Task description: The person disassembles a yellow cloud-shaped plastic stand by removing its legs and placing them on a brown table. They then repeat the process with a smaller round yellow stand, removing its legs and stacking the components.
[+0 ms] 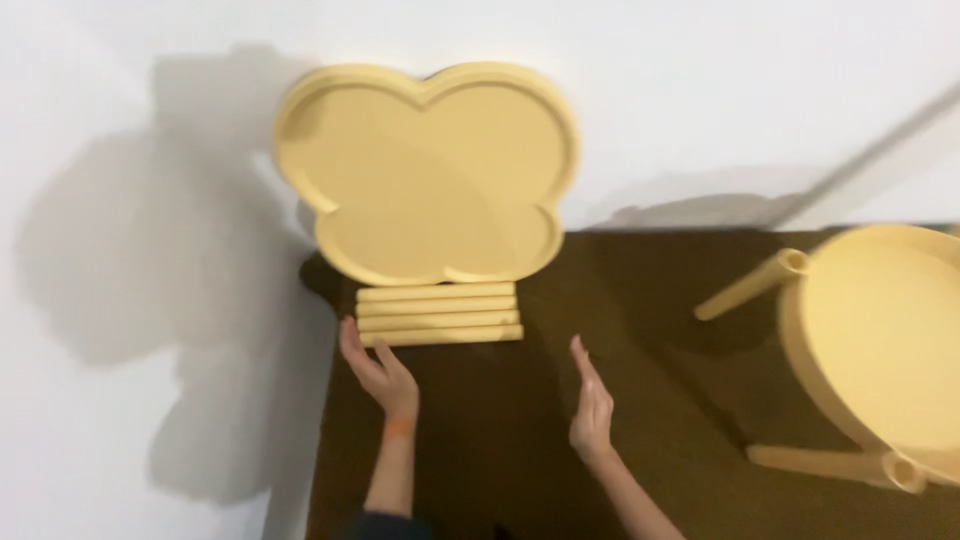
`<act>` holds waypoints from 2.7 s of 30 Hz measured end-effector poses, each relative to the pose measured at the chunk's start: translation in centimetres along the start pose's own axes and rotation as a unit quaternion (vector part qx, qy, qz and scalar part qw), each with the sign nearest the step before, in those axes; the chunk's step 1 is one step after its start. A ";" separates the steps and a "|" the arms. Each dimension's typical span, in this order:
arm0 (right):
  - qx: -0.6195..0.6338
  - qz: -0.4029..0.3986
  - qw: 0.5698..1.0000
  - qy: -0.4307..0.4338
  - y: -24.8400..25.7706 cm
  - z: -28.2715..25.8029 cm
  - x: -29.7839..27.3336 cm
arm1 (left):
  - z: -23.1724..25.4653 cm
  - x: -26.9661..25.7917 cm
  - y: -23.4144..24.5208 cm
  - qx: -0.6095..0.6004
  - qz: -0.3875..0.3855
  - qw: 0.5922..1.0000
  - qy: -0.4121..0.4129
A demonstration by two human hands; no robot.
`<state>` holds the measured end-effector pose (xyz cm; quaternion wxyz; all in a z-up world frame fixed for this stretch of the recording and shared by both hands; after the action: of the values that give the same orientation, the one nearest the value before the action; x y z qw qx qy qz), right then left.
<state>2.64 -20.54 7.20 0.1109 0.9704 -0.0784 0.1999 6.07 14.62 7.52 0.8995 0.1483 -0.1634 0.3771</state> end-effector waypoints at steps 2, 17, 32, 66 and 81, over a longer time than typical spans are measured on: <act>-0.021 -0.001 1.000 0.007 3.0 -0.8 -2.9 | 2.5 -3.8 -1.8 0.004 -0.044 0.999 0.008; -0.011 0.216 0.969 -0.120 27.9 2.5 -19.2 | 17.3 -33.0 -12.7 -0.099 -0.390 0.915 -0.031; 0.239 0.105 0.939 -0.223 43.4 6.8 -12.4 | 40.7 -40.7 -25.8 0.150 -0.324 0.794 -0.492; 0.375 -0.018 0.871 -0.318 36.1 8.0 -14.4 | 18.3 -47.4 -23.8 -0.447 -0.106 0.712 0.531; 0.290 0.326 0.855 -0.280 42.8 13.5 -16.9 | 16.8 -58.5 -23.5 -0.094 -0.613 0.660 0.425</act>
<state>-16.16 -63.30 -3.88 -0.2740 0.8924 -0.3562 -0.0417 -18.71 -44.56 -4.47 0.9077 -0.0467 0.3303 -0.2545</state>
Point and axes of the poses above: each hand's wrist, its own x-axis towards the middle knuckle, its own y-axis out of the back of the hand, z = x × y, the point moved 8 cm from there along x, towards the middle knuckle, and after that the axes turned 3 degrees about x, right-handed, at the moved point
